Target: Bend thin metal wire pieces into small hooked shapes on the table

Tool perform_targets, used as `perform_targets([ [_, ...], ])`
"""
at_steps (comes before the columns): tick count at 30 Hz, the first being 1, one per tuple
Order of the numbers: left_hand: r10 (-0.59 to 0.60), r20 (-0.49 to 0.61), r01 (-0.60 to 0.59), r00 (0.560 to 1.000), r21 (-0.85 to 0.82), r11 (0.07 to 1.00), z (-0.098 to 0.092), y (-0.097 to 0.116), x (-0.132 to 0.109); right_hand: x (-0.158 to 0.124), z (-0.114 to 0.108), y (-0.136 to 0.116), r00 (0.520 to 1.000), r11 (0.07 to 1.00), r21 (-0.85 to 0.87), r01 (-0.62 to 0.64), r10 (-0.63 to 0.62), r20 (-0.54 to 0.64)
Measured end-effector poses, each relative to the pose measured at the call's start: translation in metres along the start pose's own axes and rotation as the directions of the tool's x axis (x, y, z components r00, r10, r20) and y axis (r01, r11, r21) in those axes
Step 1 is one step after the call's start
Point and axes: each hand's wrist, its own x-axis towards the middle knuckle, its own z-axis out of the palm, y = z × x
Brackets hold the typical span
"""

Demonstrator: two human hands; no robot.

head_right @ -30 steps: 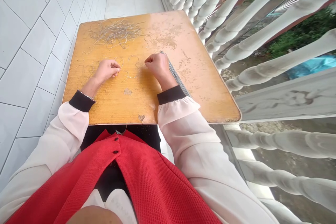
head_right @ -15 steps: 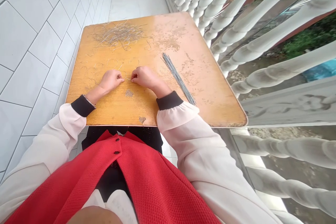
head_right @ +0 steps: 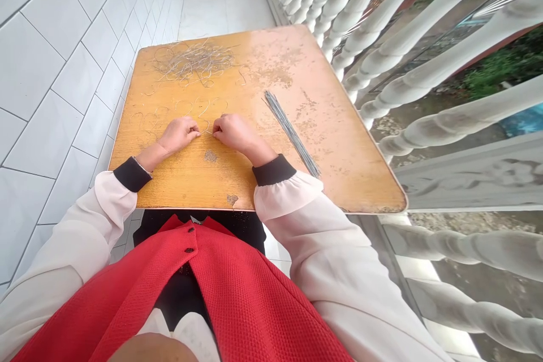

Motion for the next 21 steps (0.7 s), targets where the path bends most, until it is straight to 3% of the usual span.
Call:
perform_targets([
  [10, -0.068, -0.020, 0.065, 0.997, -0.118, 0.991, -0.006, 0.001, -0.004, -0.002, -0.005, 0.000, 1.000, 0.997, 0.074, 0.016, -0.015, -0.009],
  [13, -0.099, -0.055, 0.084, 0.994, -0.224, 0.971, -0.009, -0.003, -0.006, -0.004, -0.019, 0.011, 0.993, 0.978, 0.196, -0.075, 0.092, -0.078],
  [15, -0.144, -0.103, 0.107, 0.984, -0.299, 0.948, -0.012, -0.008, -0.006, -0.004, -0.030, 0.025, 0.942, 0.931, 0.291, -0.220, 0.280, -0.185],
  [17, -0.212, -0.142, 0.146, 0.967, -0.373, 0.916, -0.015, -0.014, -0.005, -0.004, -0.037, 0.040, 0.850, 0.871, 0.358, -0.338, 0.445, -0.281],
  [19, -0.280, -0.158, 0.186, 0.947, -0.441, 0.878, -0.020, -0.018, -0.003, -0.003, -0.039, 0.052, 0.773, 0.816, 0.422, -0.395, 0.544, -0.326],
  [21, -0.329, -0.161, 0.214, 0.931, -0.489, 0.845, -0.024, -0.019, -0.002, -0.001, -0.036, 0.060, 0.741, 0.785, 0.457, -0.418, 0.586, -0.328],
])
